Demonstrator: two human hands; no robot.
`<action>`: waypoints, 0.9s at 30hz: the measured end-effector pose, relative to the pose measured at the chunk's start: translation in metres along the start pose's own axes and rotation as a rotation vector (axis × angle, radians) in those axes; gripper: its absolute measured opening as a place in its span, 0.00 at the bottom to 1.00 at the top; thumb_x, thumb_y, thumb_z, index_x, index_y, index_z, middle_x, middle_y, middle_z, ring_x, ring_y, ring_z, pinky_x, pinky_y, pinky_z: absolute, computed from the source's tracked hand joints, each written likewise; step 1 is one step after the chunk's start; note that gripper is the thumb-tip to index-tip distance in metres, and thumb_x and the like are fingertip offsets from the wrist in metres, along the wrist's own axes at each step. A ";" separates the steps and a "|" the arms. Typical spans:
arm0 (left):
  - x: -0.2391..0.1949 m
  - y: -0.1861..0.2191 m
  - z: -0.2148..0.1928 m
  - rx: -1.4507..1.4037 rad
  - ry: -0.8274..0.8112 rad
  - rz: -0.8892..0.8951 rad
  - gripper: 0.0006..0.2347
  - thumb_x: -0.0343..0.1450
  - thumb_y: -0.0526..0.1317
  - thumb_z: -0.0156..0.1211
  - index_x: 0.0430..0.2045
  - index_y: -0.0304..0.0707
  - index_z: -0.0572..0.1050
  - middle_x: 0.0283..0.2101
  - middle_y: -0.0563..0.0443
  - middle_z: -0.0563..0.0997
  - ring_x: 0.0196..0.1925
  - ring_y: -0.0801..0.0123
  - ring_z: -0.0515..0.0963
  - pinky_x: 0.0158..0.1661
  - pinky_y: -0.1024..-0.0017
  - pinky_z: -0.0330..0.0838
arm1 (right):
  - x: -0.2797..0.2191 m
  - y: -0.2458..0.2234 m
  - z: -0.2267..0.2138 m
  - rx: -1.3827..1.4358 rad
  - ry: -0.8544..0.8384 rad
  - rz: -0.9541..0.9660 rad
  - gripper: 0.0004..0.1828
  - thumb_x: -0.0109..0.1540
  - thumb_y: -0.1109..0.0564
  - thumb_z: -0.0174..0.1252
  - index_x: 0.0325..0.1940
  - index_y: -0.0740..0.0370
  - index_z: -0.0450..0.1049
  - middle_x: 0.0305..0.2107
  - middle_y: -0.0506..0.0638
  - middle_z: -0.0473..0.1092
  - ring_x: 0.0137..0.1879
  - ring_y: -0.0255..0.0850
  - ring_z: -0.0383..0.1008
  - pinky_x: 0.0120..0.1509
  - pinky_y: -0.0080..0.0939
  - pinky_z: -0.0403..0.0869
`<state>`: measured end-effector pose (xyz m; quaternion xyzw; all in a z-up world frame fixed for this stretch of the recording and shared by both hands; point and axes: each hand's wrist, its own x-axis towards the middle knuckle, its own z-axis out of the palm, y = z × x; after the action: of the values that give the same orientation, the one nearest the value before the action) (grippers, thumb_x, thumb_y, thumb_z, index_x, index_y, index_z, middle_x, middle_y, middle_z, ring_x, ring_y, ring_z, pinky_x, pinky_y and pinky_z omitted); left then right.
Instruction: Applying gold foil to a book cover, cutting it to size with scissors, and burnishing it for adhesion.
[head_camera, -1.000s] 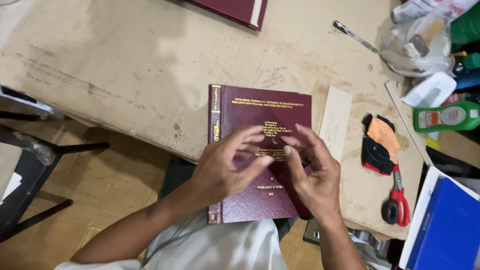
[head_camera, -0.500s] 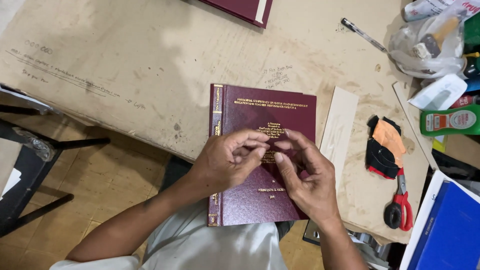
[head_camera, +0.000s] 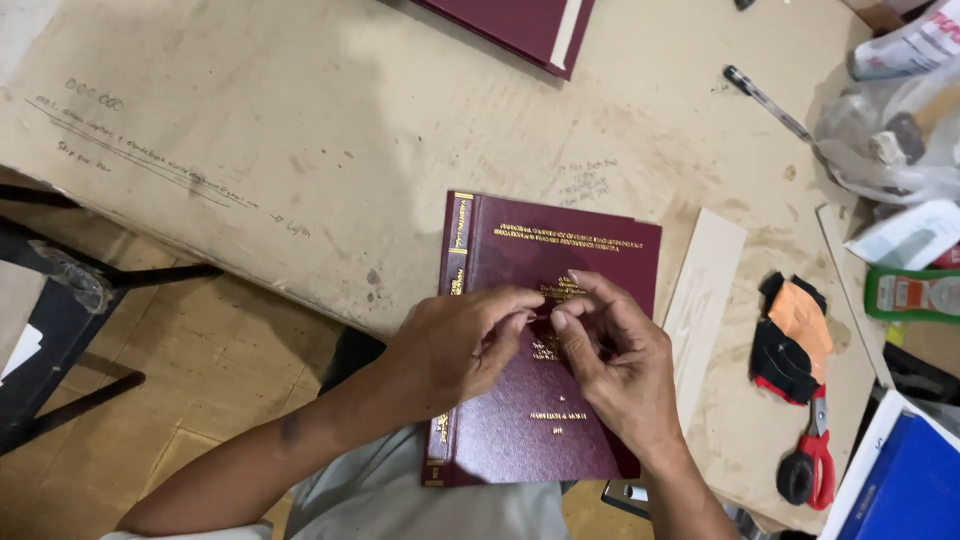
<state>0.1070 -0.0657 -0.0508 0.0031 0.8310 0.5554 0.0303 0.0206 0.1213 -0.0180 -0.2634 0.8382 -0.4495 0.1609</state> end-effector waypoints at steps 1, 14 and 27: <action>0.000 0.000 -0.003 -0.004 0.000 -0.007 0.16 0.75 0.35 0.54 0.59 0.39 0.72 0.26 0.58 0.81 0.16 0.77 0.74 0.19 0.76 0.75 | 0.004 -0.001 0.001 0.001 -0.006 0.005 0.23 0.64 0.61 0.62 0.64 0.61 0.71 0.36 0.43 0.75 0.22 0.25 0.57 0.25 0.24 0.63; 0.016 -0.008 -0.022 -0.061 0.349 0.073 0.07 0.72 0.32 0.57 0.42 0.36 0.79 0.21 0.38 0.82 0.19 0.49 0.83 0.19 0.62 0.76 | 0.047 -0.002 0.011 0.043 -0.025 -0.039 0.24 0.61 0.65 0.65 0.62 0.67 0.74 0.33 0.56 0.78 0.25 0.35 0.67 0.28 0.34 0.67; 0.027 -0.004 -0.035 -0.013 0.381 0.191 0.06 0.72 0.28 0.55 0.40 0.29 0.77 0.21 0.34 0.80 0.19 0.47 0.81 0.18 0.60 0.73 | 0.061 0.003 0.016 0.088 -0.083 -0.016 0.24 0.58 0.68 0.68 0.59 0.71 0.75 0.30 0.58 0.79 0.30 0.40 0.74 0.35 0.37 0.74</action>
<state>0.0780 -0.0986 -0.0423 -0.0236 0.8142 0.5514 -0.1801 -0.0222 0.0765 -0.0313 -0.2808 0.8081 -0.4762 0.2033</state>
